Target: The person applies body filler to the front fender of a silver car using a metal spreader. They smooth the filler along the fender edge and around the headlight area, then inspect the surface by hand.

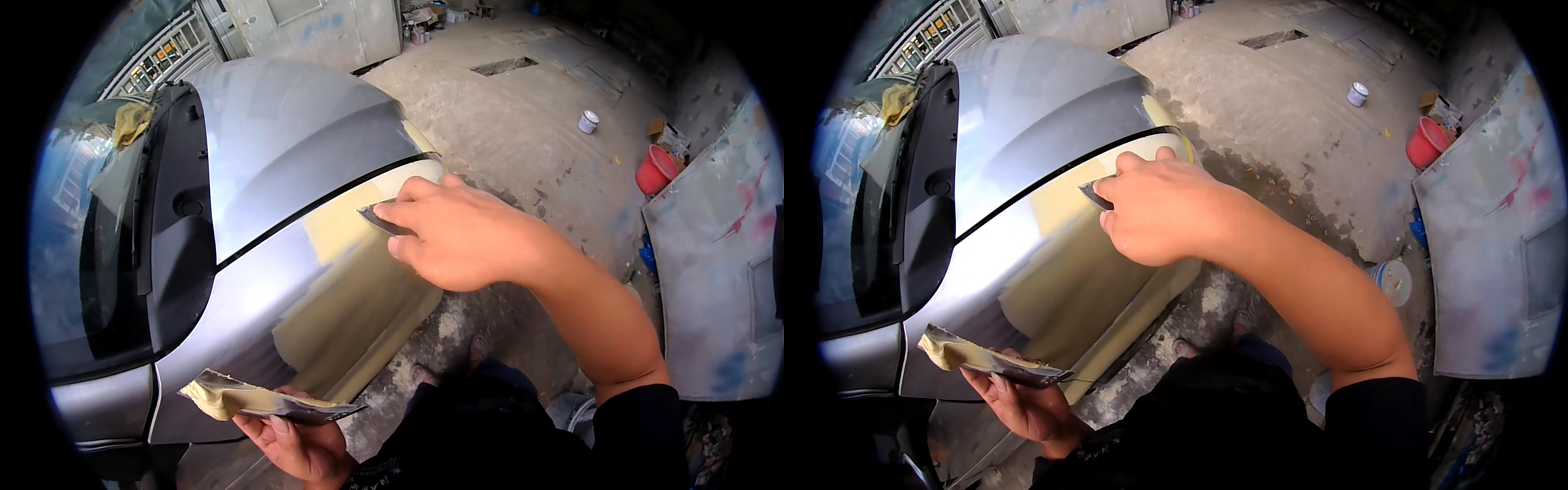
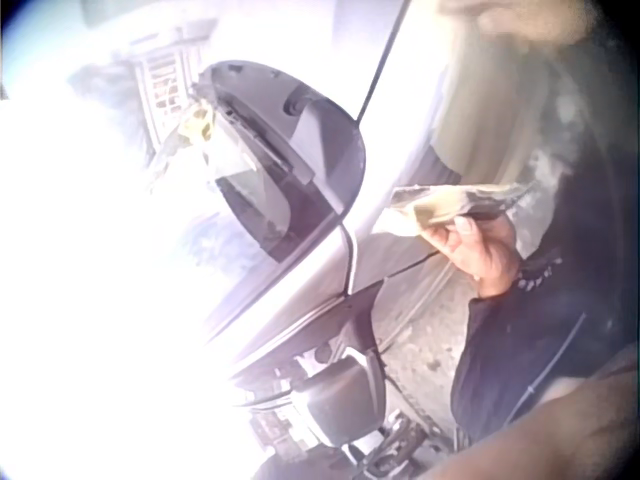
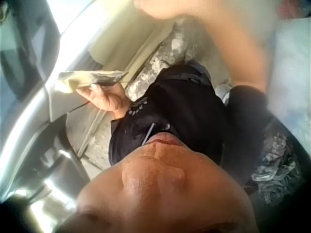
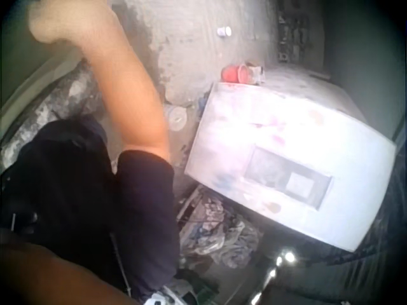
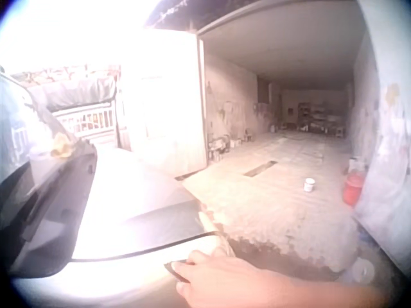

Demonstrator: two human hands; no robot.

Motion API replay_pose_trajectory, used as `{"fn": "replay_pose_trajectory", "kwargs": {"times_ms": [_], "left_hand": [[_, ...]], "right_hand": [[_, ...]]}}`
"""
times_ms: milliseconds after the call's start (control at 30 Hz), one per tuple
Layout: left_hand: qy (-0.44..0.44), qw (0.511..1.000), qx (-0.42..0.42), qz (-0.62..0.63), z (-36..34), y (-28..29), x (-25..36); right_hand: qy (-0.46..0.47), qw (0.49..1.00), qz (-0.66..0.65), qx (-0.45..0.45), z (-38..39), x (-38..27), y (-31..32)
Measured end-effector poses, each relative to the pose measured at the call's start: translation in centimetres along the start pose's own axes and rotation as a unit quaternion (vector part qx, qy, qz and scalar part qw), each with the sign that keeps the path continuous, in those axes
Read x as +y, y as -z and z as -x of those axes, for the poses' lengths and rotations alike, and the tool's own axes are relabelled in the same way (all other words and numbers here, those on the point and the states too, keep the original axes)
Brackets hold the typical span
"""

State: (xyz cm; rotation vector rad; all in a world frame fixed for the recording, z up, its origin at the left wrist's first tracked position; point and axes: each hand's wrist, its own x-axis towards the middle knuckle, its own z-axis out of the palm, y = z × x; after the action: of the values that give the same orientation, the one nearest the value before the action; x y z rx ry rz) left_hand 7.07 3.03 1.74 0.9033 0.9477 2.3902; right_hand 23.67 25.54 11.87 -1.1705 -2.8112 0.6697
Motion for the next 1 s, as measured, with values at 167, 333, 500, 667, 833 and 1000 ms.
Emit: {"fn": "replay_pose_trajectory", "kwargs": {"times_ms": [167, 333, 500, 667, 833, 1000], "left_hand": [[0.039, 0.999, 0.008, 0.0, -0.6, -3.3, -0.6], [0.051, 0.999, -0.016, -0.007, -0.4, -5.5, -1.2], [0.064, 0.998, -0.008, -0.001, 0.4, -8.8, -3.0], [0.064, 0.998, -0.012, -0.018, 2.0, -12.0, -4.0], [0.066, 0.997, -0.002, -0.029, 2.9, -14.6, -5.4], [0.088, 0.995, -0.008, -0.034, 3.8, -15.8, -6.4]], "right_hand": [[0.065, 0.992, -0.043, 0.099, 3.7, 0.5, -2.8], [0.105, 0.957, -0.153, 0.224, 7.1, 3.0, -2.7], [0.182, 0.938, -0.091, 0.279, 8.3, 3.9, -2.4], [0.249, 0.923, -0.073, 0.284, 8.5, 4.0, -1.9], [0.256, 0.939, -0.036, 0.225, 9.3, 7.4, -2.5], [0.256, 0.915, -0.101, 0.296, 9.1, 9.9, -0.6]]}}
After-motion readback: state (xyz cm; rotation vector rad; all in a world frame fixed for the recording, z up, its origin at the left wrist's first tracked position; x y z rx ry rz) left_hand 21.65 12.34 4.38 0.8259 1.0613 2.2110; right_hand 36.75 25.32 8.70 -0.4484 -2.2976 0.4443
